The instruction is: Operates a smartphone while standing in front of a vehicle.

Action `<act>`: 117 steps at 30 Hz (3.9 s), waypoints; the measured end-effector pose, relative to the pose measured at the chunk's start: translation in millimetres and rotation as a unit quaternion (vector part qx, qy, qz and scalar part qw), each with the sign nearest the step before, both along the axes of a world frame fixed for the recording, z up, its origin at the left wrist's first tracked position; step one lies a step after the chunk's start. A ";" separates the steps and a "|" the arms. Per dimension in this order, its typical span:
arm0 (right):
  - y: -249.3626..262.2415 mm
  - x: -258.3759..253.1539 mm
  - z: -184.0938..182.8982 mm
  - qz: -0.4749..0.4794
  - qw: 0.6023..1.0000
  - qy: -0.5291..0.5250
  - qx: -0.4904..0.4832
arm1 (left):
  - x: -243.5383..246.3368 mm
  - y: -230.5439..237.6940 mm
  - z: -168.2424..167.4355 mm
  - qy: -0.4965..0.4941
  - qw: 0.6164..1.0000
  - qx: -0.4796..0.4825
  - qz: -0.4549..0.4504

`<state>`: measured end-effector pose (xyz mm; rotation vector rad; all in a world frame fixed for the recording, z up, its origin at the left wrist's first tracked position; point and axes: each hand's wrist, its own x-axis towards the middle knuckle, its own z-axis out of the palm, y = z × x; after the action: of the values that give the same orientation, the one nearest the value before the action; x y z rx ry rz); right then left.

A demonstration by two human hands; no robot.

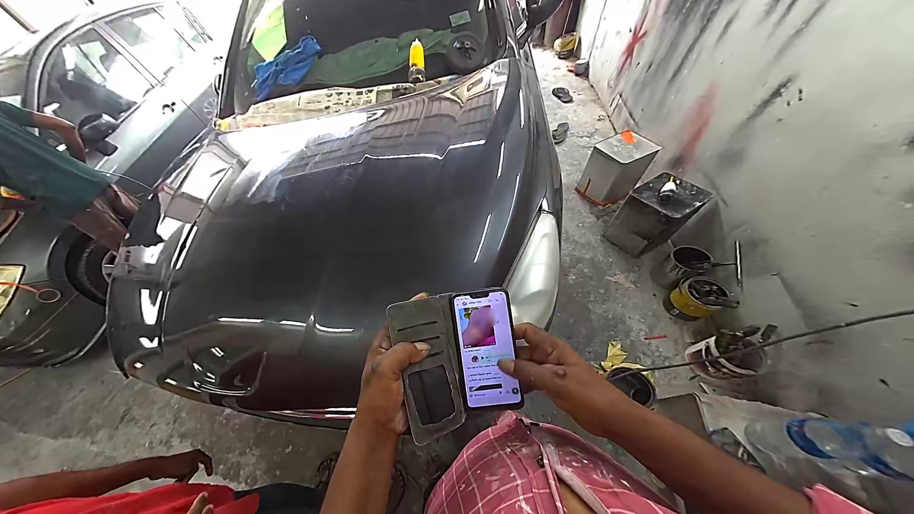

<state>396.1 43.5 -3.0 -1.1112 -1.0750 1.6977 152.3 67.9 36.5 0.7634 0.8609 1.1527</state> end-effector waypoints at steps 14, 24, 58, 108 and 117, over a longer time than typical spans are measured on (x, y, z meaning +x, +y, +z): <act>1.6 -0.4 -5.0 -0.055 0.998 -0.005 -0.044 | 3.7 4.7 -12.1 0.004 1.000 -0.017 -0.015; 4.3 -0.4 -2.4 -0.054 0.998 0.006 -0.038 | 5.3 5.6 -7.6 0.003 1.000 -0.008 -0.012; 3.5 -17.7 1.7 -0.004 0.999 0.016 -0.051 | -12.7 -21.6 3.0 0.009 0.998 0.002 0.055; 9.0 -17.7 1.4 0.009 0.999 0.004 -0.050 | -13.7 -20.4 1.8 0.010 0.997 -0.013 0.074; 9.0 -17.6 2.3 0.010 0.999 0.011 -0.049 | -12.3 -21.3 2.6 0.006 0.996 -0.016 0.084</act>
<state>378.5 52.5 -0.7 -1.1450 -1.0012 1.7908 140.0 46.6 39.1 0.6821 0.9667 1.2798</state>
